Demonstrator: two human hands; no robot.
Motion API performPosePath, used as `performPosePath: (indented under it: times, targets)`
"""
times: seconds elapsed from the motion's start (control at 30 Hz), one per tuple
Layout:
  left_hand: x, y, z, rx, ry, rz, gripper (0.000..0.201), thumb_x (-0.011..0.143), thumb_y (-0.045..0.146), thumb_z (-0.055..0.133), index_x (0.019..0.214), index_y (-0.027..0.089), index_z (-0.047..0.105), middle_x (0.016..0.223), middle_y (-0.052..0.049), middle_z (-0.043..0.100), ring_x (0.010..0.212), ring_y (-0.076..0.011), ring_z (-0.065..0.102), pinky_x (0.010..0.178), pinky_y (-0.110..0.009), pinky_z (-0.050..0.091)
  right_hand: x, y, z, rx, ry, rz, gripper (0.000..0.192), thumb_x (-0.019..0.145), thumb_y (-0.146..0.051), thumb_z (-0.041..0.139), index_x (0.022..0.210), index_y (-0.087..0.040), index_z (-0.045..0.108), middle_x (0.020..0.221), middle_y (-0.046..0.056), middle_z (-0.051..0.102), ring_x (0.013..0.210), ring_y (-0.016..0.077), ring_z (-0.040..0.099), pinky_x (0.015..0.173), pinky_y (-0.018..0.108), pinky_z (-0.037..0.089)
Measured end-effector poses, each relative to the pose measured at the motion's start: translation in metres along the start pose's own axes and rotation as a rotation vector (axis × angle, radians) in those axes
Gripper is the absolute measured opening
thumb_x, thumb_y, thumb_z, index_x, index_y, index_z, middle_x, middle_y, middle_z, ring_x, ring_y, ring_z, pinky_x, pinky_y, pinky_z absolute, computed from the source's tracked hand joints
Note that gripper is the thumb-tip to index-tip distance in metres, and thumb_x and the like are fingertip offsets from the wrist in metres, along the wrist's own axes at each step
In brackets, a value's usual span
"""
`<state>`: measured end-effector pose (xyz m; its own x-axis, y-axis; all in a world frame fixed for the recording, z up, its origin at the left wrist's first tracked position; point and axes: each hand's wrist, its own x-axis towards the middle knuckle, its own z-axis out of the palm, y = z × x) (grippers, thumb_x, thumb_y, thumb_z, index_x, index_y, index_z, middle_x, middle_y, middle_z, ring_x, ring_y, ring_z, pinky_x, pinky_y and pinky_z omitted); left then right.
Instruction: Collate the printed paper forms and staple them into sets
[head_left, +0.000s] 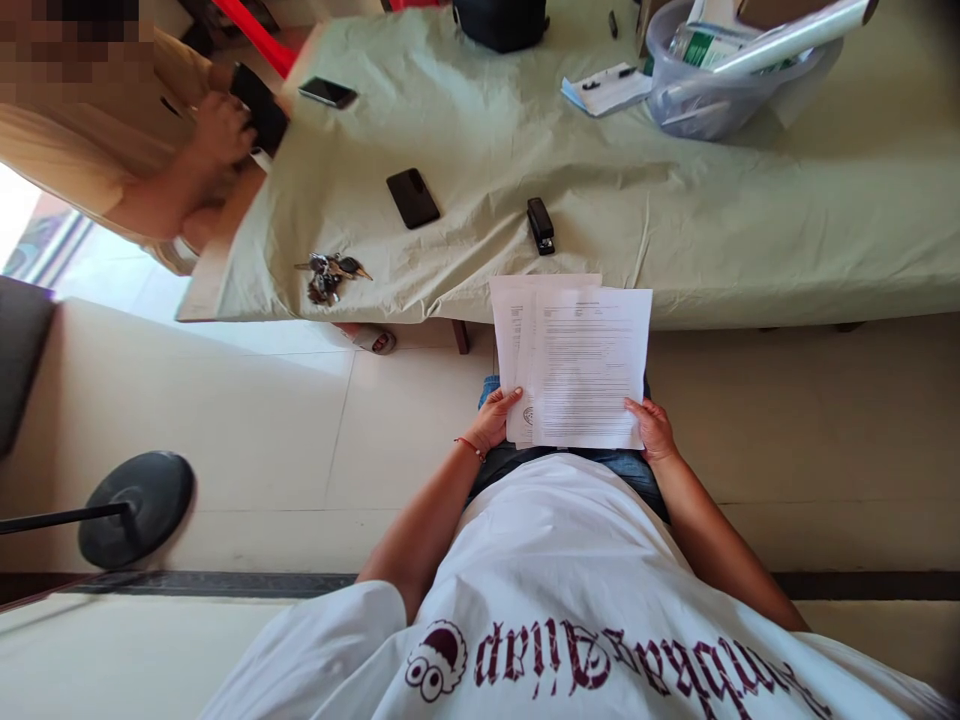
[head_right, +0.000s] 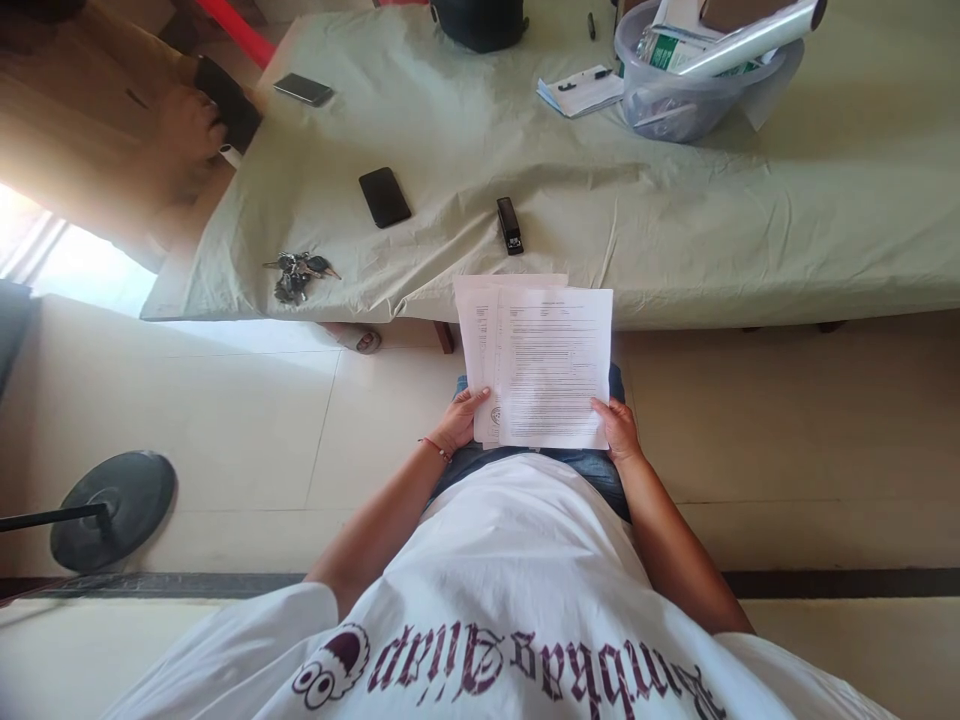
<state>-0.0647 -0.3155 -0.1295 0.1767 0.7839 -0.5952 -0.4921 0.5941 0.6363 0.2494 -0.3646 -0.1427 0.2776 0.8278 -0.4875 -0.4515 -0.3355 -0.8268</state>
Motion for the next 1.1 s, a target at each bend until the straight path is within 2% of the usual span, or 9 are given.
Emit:
performPosePath:
  times: [0.2,0.47,0.7,0.83,0.97,1.1]
  targets:
    - [0.001,-0.001,-0.001,0.013,-0.005,0.004,0.060,0.060,0.042,0.111,0.105,0.016,0.083,0.100,-0.011,0.088,0.106,-0.0343,0.086,0.107,-0.055,0.068,0.002,0.000,0.006,-0.031,-0.024,-0.008,0.055,0.059,-0.052,0.108,0.101,-0.027,0.081,0.094,0.002,0.087,0.106,0.0327,0.085,0.094,0.045,0.073]
    - [-0.002,0.001,0.003,0.021,-0.028,0.011,0.068,0.051,0.046,0.115,0.103,0.013,0.084,0.105,-0.015,0.089,0.114,-0.0386,0.084,0.117,-0.061,0.064,0.005,0.000,0.006,-0.038,-0.055,0.027,0.062,0.052,-0.053,0.111,0.098,-0.024,0.082,0.093,0.003,0.088,0.090,0.0284,0.085,0.083,0.041,0.071]
    - [-0.001,0.000,0.002,-0.001,-0.027,0.016,0.059,0.068,0.052,0.108,0.105,0.014,0.082,0.103,-0.015,0.089,0.127,-0.0397,0.081,0.119,-0.059,0.063,0.010,0.005,0.005,0.001,-0.026,0.015,0.062,0.054,-0.050,0.109,0.103,-0.025,0.080,0.089,0.002,0.086,0.095,0.0314,0.086,0.089,0.045,0.071]
    - [-0.001,0.001,0.001,-0.003,-0.028,0.013,0.059,0.068,0.050,0.109,0.106,0.014,0.083,0.105,-0.015,0.089,0.126,-0.0390,0.082,0.119,-0.057,0.063,0.017,0.009,0.001,0.045,0.034,-0.022,0.060,0.056,-0.050,0.107,0.104,-0.026,0.078,0.093,0.001,0.087,0.099,0.0305,0.085,0.092,0.046,0.071]
    - [-0.001,0.002,0.001,-0.005,-0.032,0.010,0.055,0.072,0.047,0.107,0.108,0.013,0.083,0.109,-0.017,0.089,0.127,-0.0388,0.081,0.120,-0.058,0.062,0.025,0.010,-0.009,0.089,0.101,-0.039,0.056,0.057,-0.045,0.105,0.101,-0.027,0.075,0.091,0.000,0.086,0.093,0.0274,0.084,0.089,0.044,0.072]
    - [-0.002,0.003,0.001,-0.011,-0.042,0.010,0.057,0.071,0.048,0.108,0.107,0.012,0.083,0.108,-0.017,0.089,0.128,-0.0394,0.081,0.121,-0.059,0.061,0.027,0.009,-0.017,0.121,0.121,-0.018,0.056,0.059,-0.044,0.104,0.105,-0.027,0.077,0.096,0.001,0.087,0.089,0.0263,0.084,0.086,0.044,0.073]
